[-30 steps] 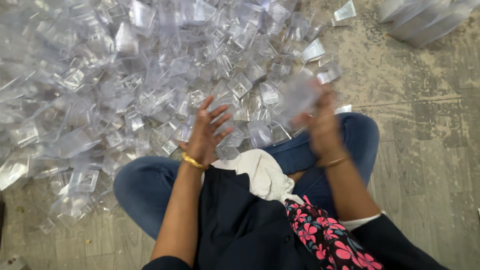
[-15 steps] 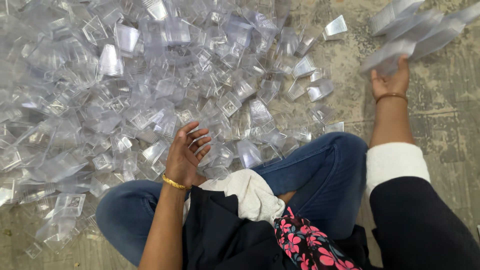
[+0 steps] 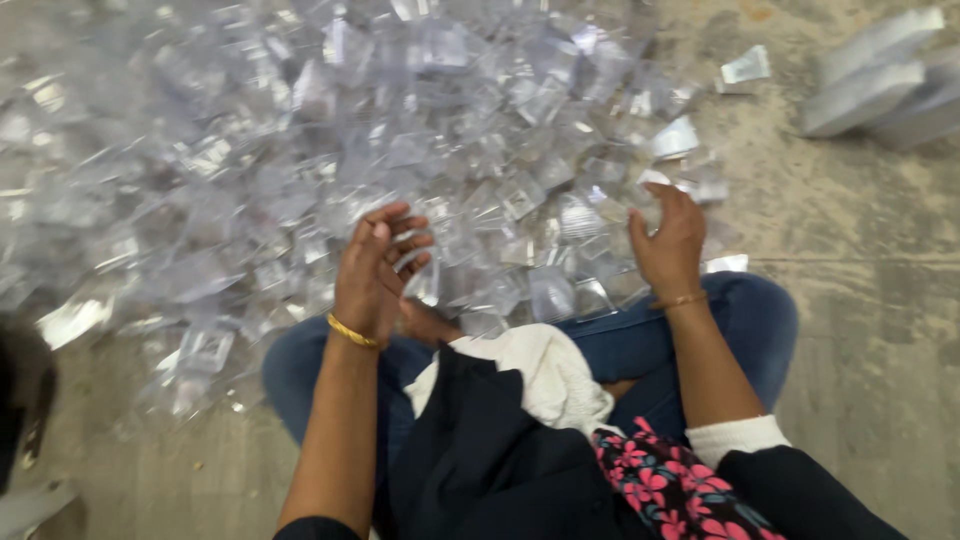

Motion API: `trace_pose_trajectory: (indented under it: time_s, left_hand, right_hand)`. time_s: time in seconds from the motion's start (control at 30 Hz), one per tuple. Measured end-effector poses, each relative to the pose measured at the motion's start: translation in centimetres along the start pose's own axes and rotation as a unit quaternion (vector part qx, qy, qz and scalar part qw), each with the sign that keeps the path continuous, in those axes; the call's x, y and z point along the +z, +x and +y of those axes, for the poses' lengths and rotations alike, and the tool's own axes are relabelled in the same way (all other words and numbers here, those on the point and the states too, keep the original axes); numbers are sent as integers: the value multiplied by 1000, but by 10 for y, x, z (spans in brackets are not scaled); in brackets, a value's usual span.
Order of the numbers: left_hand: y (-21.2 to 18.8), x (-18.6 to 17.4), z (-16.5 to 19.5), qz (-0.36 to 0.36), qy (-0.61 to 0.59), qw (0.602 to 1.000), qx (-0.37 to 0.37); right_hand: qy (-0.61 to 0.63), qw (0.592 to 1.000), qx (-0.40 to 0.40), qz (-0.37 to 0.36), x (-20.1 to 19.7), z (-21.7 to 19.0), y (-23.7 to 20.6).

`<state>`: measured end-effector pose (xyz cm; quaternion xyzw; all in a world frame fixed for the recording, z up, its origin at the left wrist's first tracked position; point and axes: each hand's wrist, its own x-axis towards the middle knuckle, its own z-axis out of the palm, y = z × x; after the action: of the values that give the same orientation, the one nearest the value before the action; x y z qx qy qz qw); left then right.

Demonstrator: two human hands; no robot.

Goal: The person sits on the floor among a large pile of clear plastic cups and nests cups one at a time into stacks by hand, placing completed stacks aside with the other stacked bundles.

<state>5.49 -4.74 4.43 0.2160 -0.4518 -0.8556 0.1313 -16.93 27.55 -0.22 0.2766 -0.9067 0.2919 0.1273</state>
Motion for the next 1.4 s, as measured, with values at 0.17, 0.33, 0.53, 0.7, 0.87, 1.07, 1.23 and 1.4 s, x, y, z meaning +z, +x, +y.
trace_pose_trajectory:
  time_s: [0.17,0.33,0.53,0.7,0.87,1.07,1.23,1.4]
  left_hand:
    - [17,-60,17,172,-81,974,123]
    - [46,-71,-10,248,-144,947,147]
    - [56,-57,-20,267,-112,943,163]
    - [58,-48,-19,297,-89,931,194]
    - [56,-45,-19,313,-88,927,187]
    - [58,-37,-19,320,-89,924,190]
    - [56,-40,-20,327,-90,921,190]
    - [60,-38,-25,306,-95,927,195]
  right_hand:
    - [88,988,-111,-54,31,-110,-6]
    - [159,968,-174,-87,83,-183,7]
    - [160,972,-156,-67,123,-208,29]
    - [110,977,-137,-120,148,-209,48]
    - [149,983,-44,-99,130,-173,79]
    - [209,972,-37,-97,115,-173,82]
    - [242,962,-1,-124,126,-178,93]
    - [199,958,125,-163,122,-134,89]
